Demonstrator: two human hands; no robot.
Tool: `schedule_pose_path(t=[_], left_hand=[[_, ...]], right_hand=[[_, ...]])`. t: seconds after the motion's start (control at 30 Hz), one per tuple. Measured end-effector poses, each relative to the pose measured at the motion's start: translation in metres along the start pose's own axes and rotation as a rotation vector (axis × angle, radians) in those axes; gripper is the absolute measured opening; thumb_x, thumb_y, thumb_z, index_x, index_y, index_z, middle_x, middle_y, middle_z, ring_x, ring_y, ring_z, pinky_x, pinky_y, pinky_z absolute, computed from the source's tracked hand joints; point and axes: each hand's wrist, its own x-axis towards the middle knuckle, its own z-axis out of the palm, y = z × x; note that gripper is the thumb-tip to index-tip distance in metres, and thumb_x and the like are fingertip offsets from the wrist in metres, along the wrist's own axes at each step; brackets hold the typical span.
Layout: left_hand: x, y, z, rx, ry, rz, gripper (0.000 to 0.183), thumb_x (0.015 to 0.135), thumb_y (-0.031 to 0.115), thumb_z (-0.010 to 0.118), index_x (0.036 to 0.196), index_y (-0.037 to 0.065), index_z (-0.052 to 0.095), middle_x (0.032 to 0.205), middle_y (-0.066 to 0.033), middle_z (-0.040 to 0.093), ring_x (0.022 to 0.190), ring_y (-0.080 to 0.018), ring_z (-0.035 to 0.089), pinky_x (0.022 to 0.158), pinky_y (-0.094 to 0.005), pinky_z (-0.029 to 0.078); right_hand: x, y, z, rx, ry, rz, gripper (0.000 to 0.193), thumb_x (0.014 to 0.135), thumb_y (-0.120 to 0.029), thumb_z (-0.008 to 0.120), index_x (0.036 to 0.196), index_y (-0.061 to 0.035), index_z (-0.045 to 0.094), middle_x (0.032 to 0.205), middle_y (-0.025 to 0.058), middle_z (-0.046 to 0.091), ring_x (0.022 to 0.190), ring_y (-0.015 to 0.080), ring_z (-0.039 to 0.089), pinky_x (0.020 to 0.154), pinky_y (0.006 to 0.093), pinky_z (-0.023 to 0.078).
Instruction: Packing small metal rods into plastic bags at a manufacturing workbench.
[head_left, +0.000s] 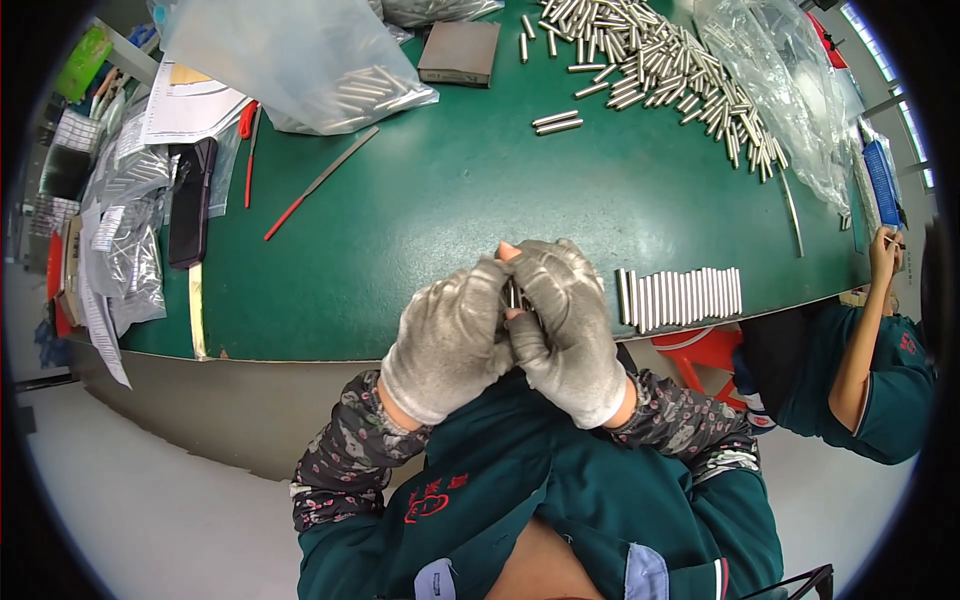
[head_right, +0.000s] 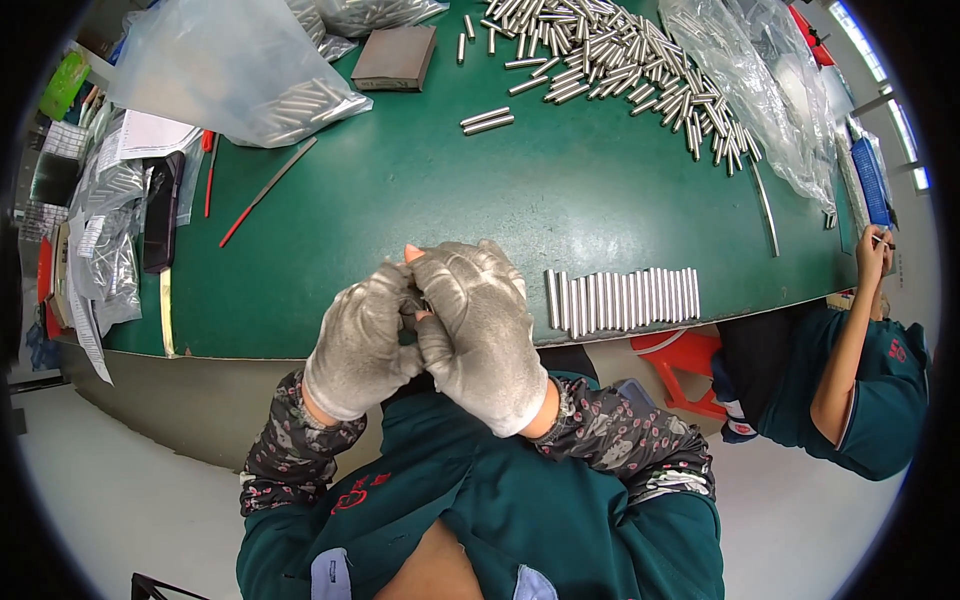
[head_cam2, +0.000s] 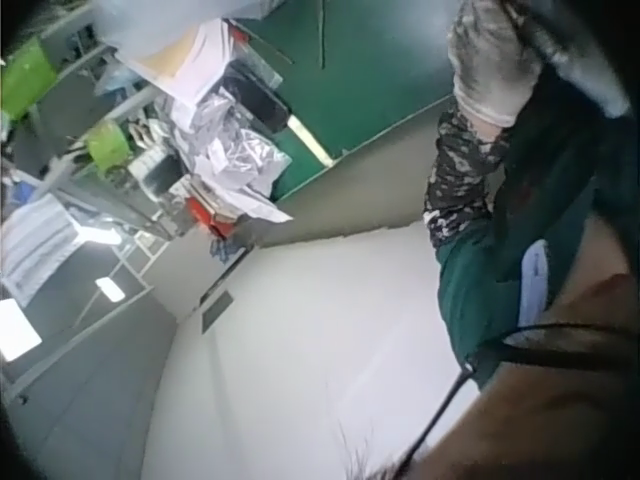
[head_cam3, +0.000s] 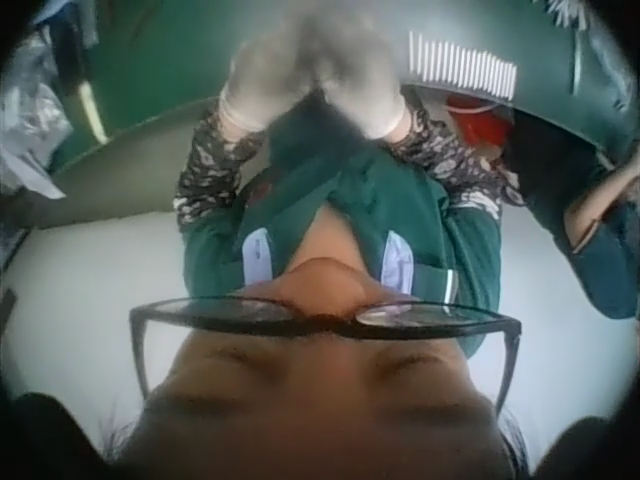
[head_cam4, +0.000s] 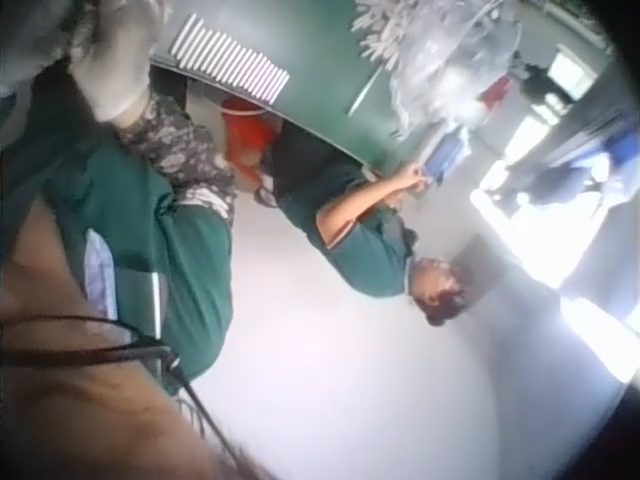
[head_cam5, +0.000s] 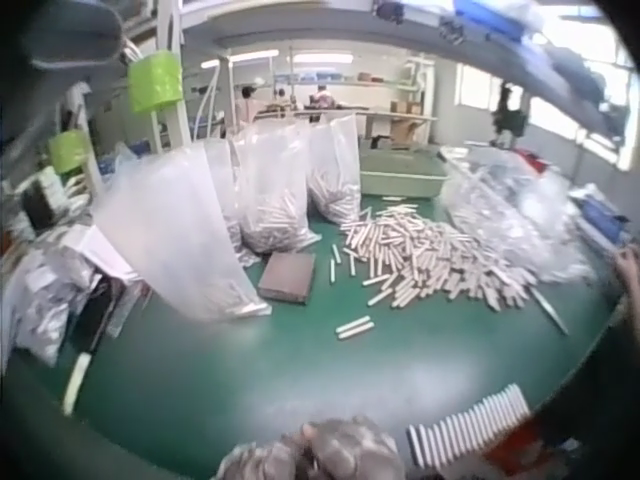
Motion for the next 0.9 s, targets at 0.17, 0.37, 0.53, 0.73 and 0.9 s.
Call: schedule_pose_path(t=[0.17, 0.37, 0.53, 0.73, 0.9], left_hand=[[-0.018, 0.002, -0.011, -0.409, 0.030, -0.088, 0.053, 0.074, -0.005, 0.060, 0.120, -0.002, 0.035, 0.089, -0.0147, 0.061, 0.080, -0.0254, 0.064, 0.071, -0.0347, 0.052], [-0.033, 0.000, -0.003, -0.144, 0.309, -0.017, 0.035, 0.077, -0.002, 0.060, 0.109, -0.002, 0.046, 0.086, -0.0144, 0.061, 0.069, -0.0260, 0.062, 0.064, -0.0329, 0.051], [-0.078, 0.011, 0.001, -0.209, 0.134, 0.075, 0.019, 0.079, 0.004, 0.064, 0.094, 0.001, 0.054, 0.074, -0.0106, 0.059, 0.052, -0.0251, 0.057, 0.052, -0.0346, 0.047], [-0.069, 0.026, 0.055, -1.791, -0.108, -0.703, 0.053, 0.086, 0.048, 0.060, 0.116, 0.005, 0.050, 0.109, -0.0100, 0.058, 0.106, -0.0205, 0.056, 0.090, -0.0331, 0.045], [-0.053, 0.023, 0.063, -2.147, 0.072, -0.781, 0.065, 0.084, 0.050, 0.061, 0.127, 0.005, 0.046, 0.127, -0.0128, 0.052, 0.121, -0.0275, 0.048, 0.105, -0.0466, 0.036]], right_hand=[[0.006, -0.004, 0.000, -0.171, -0.042, -0.031, 0.027, 0.069, -0.010, 0.063, 0.096, -0.0062, 0.065, 0.107, 0.0114, 0.062, 0.102, 0.0312, 0.057, 0.096, 0.0472, 0.038], [0.007, -0.004, -0.001, -0.251, -0.066, -0.117, 0.024, 0.066, -0.013, 0.065, 0.089, -0.0063, 0.064, 0.104, 0.0120, 0.063, 0.098, 0.0316, 0.058, 0.090, 0.0473, 0.041], [0.002, -0.001, -0.008, -0.232, -0.118, -0.153, 0.024, 0.066, -0.014, 0.066, 0.088, -0.0076, 0.065, 0.105, 0.0104, 0.062, 0.099, 0.0300, 0.058, 0.091, 0.0494, 0.040], [-0.007, -0.002, -0.011, -0.133, -0.165, -0.216, 0.021, 0.066, -0.016, 0.065, 0.085, -0.0069, 0.065, 0.102, 0.0115, 0.062, 0.096, 0.0305, 0.058, 0.087, 0.0470, 0.041], [-0.021, 0.000, -0.013, -0.052, -0.183, -0.290, 0.027, 0.067, -0.022, 0.064, 0.086, -0.0024, 0.064, 0.099, 0.0152, 0.063, 0.091, 0.0338, 0.059, 0.081, 0.0458, 0.043]])
